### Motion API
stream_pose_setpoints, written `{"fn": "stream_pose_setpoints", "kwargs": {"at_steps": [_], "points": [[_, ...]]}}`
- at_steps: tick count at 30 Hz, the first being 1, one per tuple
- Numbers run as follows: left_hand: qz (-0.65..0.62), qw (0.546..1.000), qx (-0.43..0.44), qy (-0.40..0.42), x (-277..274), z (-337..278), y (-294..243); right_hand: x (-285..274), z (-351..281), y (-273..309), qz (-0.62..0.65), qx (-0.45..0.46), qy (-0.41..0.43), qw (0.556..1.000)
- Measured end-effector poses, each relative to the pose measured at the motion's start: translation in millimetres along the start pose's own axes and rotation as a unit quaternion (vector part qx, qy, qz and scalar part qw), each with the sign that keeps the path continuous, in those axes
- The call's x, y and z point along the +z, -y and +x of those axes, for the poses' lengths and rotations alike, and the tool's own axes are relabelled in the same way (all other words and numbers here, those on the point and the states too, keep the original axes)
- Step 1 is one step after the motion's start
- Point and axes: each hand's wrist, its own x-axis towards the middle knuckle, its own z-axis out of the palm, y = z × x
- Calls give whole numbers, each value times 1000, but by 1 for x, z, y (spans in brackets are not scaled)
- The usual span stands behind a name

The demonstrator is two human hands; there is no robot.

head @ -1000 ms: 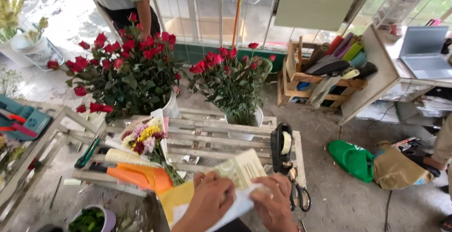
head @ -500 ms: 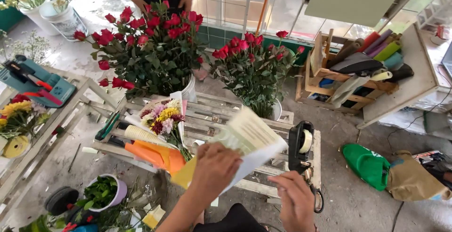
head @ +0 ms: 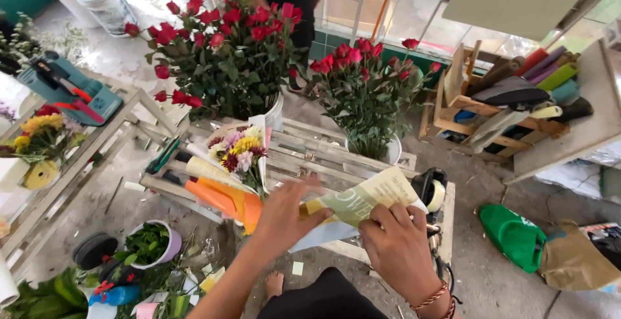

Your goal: Wrapping a bouquet of flowers with decorative paper and securing it with tape.

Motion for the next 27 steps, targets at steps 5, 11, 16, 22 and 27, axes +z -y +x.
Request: {"fn": "stream_pose_setpoints", "kwargs": {"at_steps": [5,11,16,22,27], "points": [[-157,978,-89,106,-23,7,-40,3,10,9,1,3,36,999],[-62,989,-131,8,4,-1,-17,13,18,12,57,-11,-8,998],[23,975,-210,-74,15,5,22,6,11,9,97,-15,-52,994],[53,996,-39,-58,-37,-6,-48,-4,2,-3,163,77,-25,983],[28,989,117,83,-15,0,-53,-10,-4,-5,208,84,-27,974]]}}
